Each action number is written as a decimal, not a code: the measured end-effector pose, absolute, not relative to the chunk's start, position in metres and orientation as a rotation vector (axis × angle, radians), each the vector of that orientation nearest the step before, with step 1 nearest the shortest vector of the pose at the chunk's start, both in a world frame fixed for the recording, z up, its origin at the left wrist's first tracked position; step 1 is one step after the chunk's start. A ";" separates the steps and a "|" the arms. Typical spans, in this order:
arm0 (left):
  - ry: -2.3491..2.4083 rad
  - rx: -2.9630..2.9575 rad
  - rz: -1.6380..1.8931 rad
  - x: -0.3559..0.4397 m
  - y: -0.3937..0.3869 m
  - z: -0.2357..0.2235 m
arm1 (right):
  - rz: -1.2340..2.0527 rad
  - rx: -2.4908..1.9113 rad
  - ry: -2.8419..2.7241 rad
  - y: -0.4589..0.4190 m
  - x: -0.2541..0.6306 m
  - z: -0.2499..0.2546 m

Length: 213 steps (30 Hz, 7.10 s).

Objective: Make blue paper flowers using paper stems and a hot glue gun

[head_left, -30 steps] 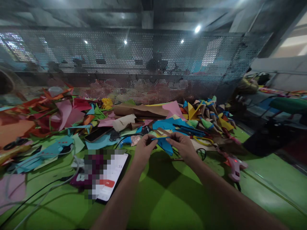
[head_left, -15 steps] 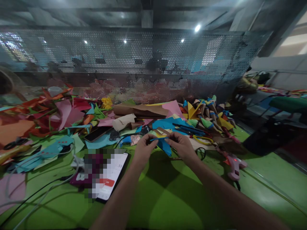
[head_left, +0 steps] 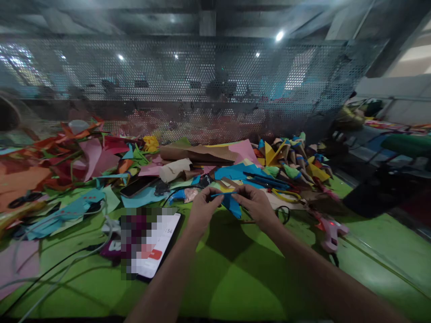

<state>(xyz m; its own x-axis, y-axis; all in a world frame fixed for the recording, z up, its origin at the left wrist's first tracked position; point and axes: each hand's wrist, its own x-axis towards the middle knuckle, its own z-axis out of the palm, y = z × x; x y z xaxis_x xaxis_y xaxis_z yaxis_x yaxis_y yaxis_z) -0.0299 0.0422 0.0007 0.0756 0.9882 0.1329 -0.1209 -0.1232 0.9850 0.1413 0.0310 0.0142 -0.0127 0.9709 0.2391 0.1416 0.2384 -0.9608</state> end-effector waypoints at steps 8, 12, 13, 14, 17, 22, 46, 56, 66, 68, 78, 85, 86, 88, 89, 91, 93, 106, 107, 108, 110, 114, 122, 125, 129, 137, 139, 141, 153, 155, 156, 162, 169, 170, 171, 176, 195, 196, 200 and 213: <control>0.988 1.284 1.281 -0.030 0.043 0.000 | 0.957 -1.127 -1.434 0.029 0.140 0.015; 0.991 1.256 1.280 -0.030 0.042 0.001 | 0.959 -1.126 -1.432 0.030 0.140 0.015; 0.995 1.247 1.279 -0.030 0.042 0.001 | 0.960 -1.127 -1.428 0.030 0.141 0.015; 1.001 1.240 1.282 -0.029 0.042 0.002 | 0.959 -1.129 -1.424 0.030 0.141 0.015; 1.022 1.243 1.301 -0.030 0.042 0.003 | 0.946 -1.134 -1.421 0.031 0.142 0.015; 1.028 1.269 1.320 -0.031 0.043 0.002 | 0.933 -1.145 -1.421 0.032 0.142 0.014; 0.994 1.217 1.398 -0.036 0.048 0.002 | 0.855 -1.145 -1.402 0.034 0.150 0.017; 1.036 1.186 1.386 -0.035 0.045 0.005 | 0.861 -1.142 -1.357 0.034 0.150 0.018; 1.064 1.247 1.407 -0.037 0.047 0.002 | 0.856 -1.150 -1.393 0.032 0.150 0.019; 1.069 1.250 1.407 -0.037 0.047 0.002 | 0.858 -1.153 -1.395 0.032 0.149 0.020; 1.039 1.288 1.326 -0.034 0.043 0.003 | 0.867 -1.151 -1.423 0.031 0.146 0.018; 1.084 1.323 1.332 -0.035 0.043 0.003 | 0.867 -1.141 -1.448 0.030 0.144 0.016; 1.082 1.325 1.326 -0.035 0.043 0.004 | 0.879 -1.140 -1.443 0.030 0.144 0.016; 1.083 1.329 1.320 -0.034 0.042 0.004 | 0.899 -1.134 -1.438 0.030 0.143 0.015; 1.086 1.329 1.321 -0.034 0.042 0.004 | 0.907 -1.131 -1.434 0.030 0.143 0.015; 1.092 1.327 1.332 -0.034 0.043 0.004 | 0.922 -1.125 -1.420 0.030 0.143 0.015; 1.101 1.326 1.341 -0.034 0.043 0.003 | 0.940 -1.124 -1.404 0.030 0.143 0.015; 1.102 1.304 1.329 -0.033 0.044 0.000 | 0.976 -1.133 -1.397 0.031 0.143 0.017; 1.093 1.301 1.326 -0.033 0.043 0.001 | 0.976 -1.133 -1.399 0.030 0.143 0.018; 1.085 1.299 1.327 -0.032 0.043 0.001 | 0.977 -1.132 -1.401 0.030 0.143 0.018; 1.069 1.300 1.328 -0.032 0.042 0.002 | 0.977 -1.133 -1.403 0.030 0.143 0.018; 1.046 1.294 1.320 -0.032 0.043 0.002 | 0.978 -1.139 -1.408 0.030 0.142 0.016; 1.035 1.319 1.253 -0.033 0.045 -0.002 | 0.983 -1.139 -1.421 0.031 0.143 0.012; 1.031 1.314 1.251 -0.033 0.045 -0.003 | 0.975 -1.142 -1.421 0.031 0.142 0.013; 1.023 1.282 1.264 -0.032 0.044 -0.002 | 0.972 -1.137 -1.426 0.031 0.142 0.013; 1.012 1.316 1.236 -0.033 0.045 -0.005 | 0.960 -1.122 -1.444 0.030 0.142 0.012; 1.010 1.324 1.233 -0.033 0.045 -0.005 | 0.953 -1.122 -1.451 0.030 0.142 0.012; 1.009 1.327 1.231 -0.033 0.045 -0.006 | 0.945 -1.122 -1.461 0.030 0.142 0.012; 0.987 1.340 1.197 -0.030 0.042 -0.001 | 0.909 -1.139 -1.495 0.032 0.141 0.005; 0.987 1.347 1.200 -0.030 0.043 -0.002 | 0.912 -1.137 -1.501 0.032 0.140 0.005; 0.990 1.352 1.201 -0.030 0.043 -0.002 | 0.915 -1.135 -1.504 0.032 0.140 0.006; 0.996 1.386 1.191 -0.030 0.044 -0.004 | 0.899 -1.155 -1.506 0.031 0.138 0.008; 1.037 1.393 1.205 -0.030 0.041 -0.005 | 0.895 -1.164 -1.515 0.029 0.139 0.009; 1.036 1.395 1.206 -0.030 0.041 -0.005 | 0.891 -1.169 -1.514 0.029 0.140 0.008; 1.028 1.393 1.212 -0.029 0.041 -0.004 | 0.889 -1.172 -1.511 0.029 0.141 0.008; 1.030 1.341 1.244 -0.027 0.040 -0.001 | 0.947 -1.184 -1.474 0.032 0.142 0.006; 0.981 1.284 1.282 -0.030 0.046 -0.002 | 0.914 -1.205 -1.427 0.032 0.145 0.010; 0.989 1.267 1.287 -0.031 0.046 -0.001 | 0.910 -1.206 -1.424 0.032 0.145 0.009; 1.026 1.237 1.292 -0.033 0.046 0.003 | 0.908 -1.194 -1.409 0.034 0.146 0.008; 1.014 1.233 1.331 -0.035 0.048 0.001 | 0.882 -1.188 -1.416 0.035 0.146 0.010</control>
<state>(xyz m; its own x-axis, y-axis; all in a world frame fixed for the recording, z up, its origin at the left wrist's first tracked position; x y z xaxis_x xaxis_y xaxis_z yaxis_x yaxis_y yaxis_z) -0.0350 0.0484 0.0008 0.0371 0.9897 0.1386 -0.1294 -0.1328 0.9827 0.1464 0.0345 0.0100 0.0317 0.9678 0.2495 0.2023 0.2383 -0.9499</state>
